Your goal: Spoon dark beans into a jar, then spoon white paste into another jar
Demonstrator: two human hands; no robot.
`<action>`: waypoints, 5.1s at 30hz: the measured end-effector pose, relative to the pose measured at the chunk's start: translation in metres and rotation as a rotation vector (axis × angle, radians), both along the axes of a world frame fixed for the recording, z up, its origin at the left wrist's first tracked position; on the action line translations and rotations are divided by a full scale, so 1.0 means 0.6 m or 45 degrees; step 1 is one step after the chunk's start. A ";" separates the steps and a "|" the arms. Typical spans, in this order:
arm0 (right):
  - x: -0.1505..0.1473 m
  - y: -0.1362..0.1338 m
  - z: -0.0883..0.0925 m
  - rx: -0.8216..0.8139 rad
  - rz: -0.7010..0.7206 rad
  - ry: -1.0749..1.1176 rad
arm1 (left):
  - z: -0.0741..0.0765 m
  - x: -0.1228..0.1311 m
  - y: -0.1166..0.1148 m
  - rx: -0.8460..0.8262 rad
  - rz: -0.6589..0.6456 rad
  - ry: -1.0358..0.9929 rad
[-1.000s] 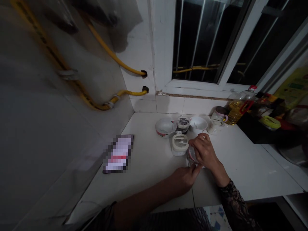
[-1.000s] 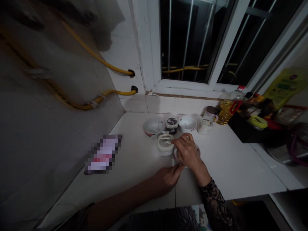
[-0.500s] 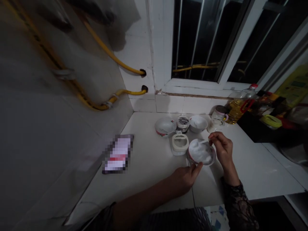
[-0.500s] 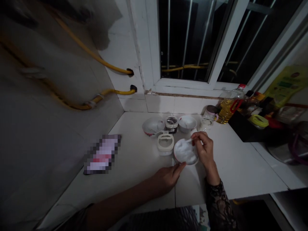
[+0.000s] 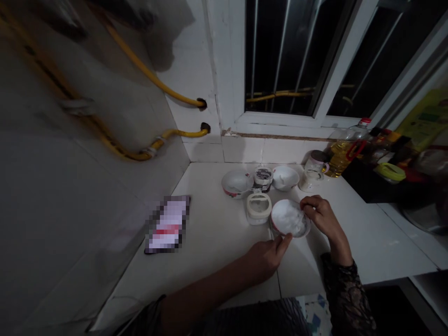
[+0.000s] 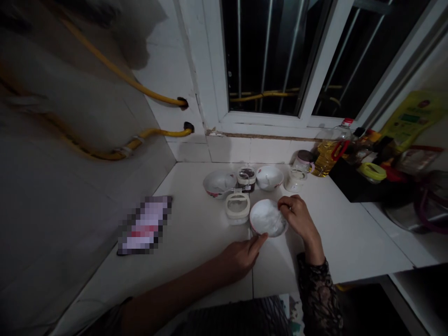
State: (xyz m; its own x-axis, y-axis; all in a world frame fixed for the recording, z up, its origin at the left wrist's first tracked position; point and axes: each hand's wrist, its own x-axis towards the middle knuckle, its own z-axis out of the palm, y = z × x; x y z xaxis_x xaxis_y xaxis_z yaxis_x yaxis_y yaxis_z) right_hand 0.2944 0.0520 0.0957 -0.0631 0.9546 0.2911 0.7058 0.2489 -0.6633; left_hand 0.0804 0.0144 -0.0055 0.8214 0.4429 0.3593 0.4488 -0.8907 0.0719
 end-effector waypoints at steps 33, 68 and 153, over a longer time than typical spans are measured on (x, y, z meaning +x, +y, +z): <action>-0.036 0.029 -0.016 -0.227 -0.193 1.017 | -0.005 0.005 0.005 -0.072 -0.002 0.096; -0.017 0.009 -0.022 0.031 0.026 0.016 | 0.001 0.002 0.002 -0.067 0.007 0.088; -0.043 0.016 -0.035 -0.268 -0.008 0.330 | -0.003 0.003 0.003 0.018 -0.007 0.066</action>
State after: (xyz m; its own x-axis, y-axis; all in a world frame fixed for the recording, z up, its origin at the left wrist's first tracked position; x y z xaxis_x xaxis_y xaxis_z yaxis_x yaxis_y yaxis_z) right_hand 0.2683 0.0615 0.0746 -0.0066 0.9956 0.0932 0.5077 0.0836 -0.8575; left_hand 0.0822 0.0160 -0.0074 0.8414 0.4335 0.3225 0.4468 -0.8939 0.0360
